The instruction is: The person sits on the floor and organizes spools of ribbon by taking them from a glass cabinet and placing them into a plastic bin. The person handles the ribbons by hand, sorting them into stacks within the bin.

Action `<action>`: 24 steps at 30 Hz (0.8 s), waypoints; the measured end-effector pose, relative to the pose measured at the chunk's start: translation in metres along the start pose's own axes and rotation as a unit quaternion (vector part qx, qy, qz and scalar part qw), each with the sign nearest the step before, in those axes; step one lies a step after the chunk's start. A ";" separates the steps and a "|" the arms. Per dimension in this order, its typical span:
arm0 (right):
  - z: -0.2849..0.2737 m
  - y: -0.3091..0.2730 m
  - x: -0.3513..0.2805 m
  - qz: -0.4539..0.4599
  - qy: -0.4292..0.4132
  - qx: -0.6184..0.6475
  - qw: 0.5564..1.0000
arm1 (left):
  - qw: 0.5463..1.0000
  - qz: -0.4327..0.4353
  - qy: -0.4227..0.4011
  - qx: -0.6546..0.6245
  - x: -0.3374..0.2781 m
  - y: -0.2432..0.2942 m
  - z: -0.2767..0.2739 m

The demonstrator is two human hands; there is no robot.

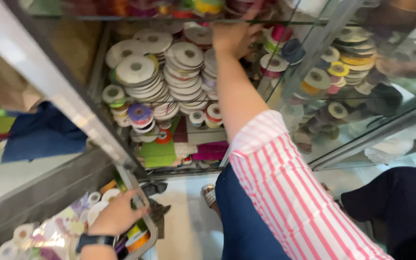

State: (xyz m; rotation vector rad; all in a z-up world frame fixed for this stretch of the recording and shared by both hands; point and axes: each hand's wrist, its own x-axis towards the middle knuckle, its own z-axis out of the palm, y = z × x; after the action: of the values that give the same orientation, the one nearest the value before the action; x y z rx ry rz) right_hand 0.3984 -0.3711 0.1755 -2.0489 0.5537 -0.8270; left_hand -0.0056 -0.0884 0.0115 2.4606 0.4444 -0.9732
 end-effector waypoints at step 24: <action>0.083 0.064 0.048 -0.067 -0.107 -0.048 0.991 | 0.948 0.200 0.246 0.020 -0.028 0.048 0.000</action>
State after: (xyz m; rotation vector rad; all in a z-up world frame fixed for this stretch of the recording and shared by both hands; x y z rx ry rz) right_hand 0.4858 -0.3923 0.1029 -2.2494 0.3444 -0.6566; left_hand -0.0037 -0.1323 0.0453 2.6722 0.0650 -0.2007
